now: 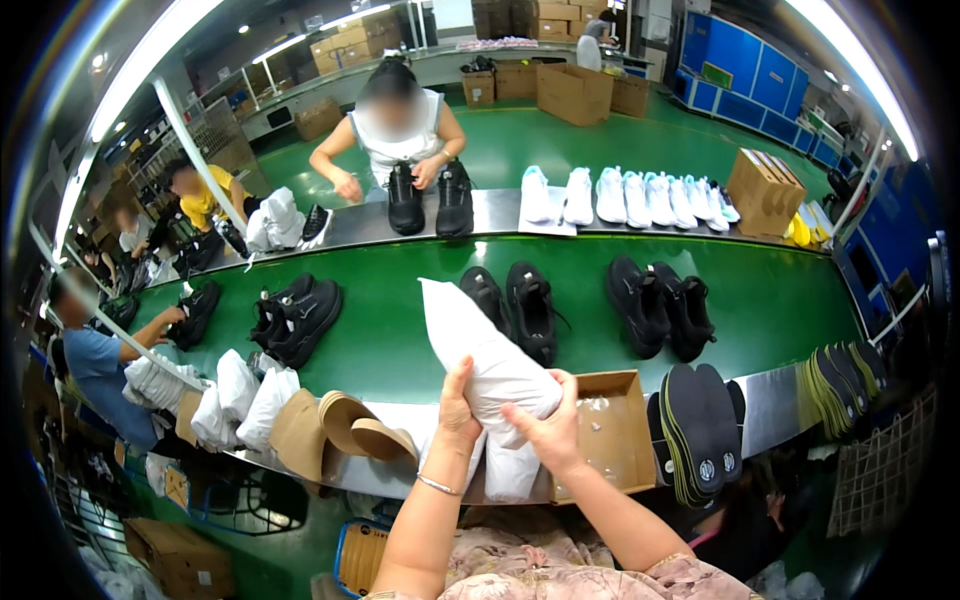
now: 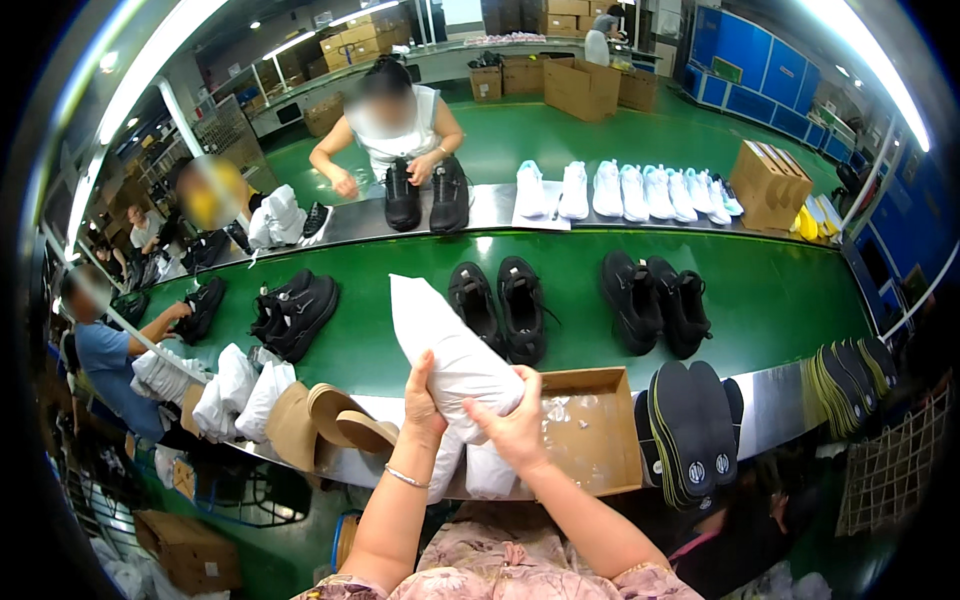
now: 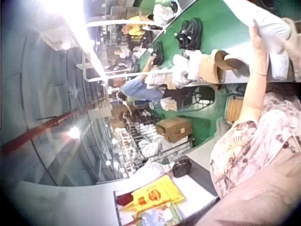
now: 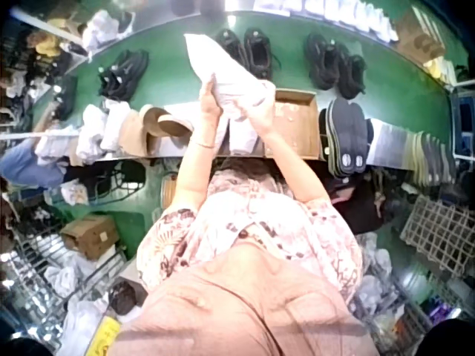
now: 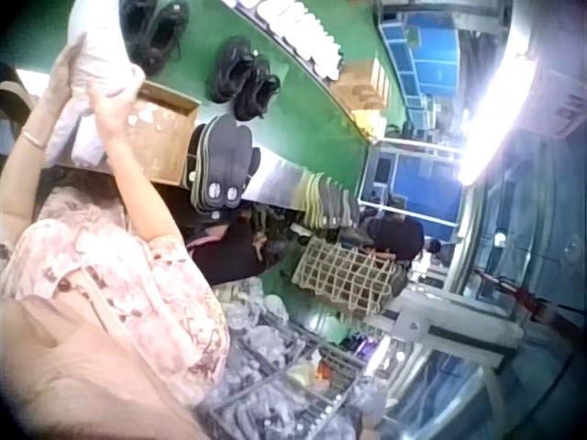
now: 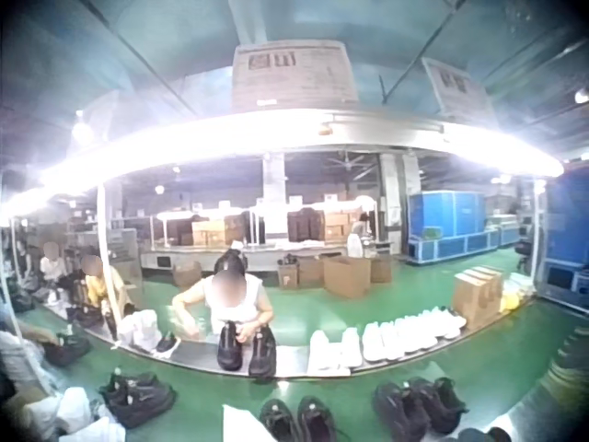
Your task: The person wraps shoe lasts in protective paper, places them into a cardboard box on a conveyor, and handles finished shoes on the line.
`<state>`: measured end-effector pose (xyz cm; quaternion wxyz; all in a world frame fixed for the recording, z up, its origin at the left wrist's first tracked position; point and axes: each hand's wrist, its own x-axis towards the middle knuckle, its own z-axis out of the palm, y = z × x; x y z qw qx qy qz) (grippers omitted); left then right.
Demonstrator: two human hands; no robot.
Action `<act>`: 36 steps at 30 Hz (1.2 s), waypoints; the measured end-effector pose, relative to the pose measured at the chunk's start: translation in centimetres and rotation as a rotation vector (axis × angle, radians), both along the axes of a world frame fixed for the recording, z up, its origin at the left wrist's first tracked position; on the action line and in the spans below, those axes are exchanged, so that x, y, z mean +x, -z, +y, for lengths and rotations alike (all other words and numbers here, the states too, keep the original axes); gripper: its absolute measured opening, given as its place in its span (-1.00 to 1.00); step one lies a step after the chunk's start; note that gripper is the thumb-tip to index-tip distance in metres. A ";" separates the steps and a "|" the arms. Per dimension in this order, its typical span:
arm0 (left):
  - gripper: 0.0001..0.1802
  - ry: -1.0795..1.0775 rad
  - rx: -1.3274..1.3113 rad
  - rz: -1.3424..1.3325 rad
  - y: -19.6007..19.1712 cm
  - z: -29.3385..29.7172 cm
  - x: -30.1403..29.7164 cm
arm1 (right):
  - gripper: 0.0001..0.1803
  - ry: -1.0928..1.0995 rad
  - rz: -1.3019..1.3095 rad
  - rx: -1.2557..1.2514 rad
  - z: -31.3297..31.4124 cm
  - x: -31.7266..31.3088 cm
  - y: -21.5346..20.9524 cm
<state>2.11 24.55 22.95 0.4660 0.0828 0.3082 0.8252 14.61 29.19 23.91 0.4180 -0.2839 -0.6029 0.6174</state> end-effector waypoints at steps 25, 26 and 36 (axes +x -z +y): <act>-0.45 -0.220 -0.627 1.171 5.9 4.6 -11.8 | -0.34 -0.016 -0.409 0.883 5.6 -4.4 2.1; -0.45 -0.077 -0.656 0.936 6.3 4.9 -12.6 | -0.34 -0.039 -0.402 0.914 5.7 -4.4 2.3; -0.58 0.290 -0.539 -0.179 10.0 8.5 -14.0 | -0.33 0.133 -0.448 -0.020 3.9 -5.7 5.4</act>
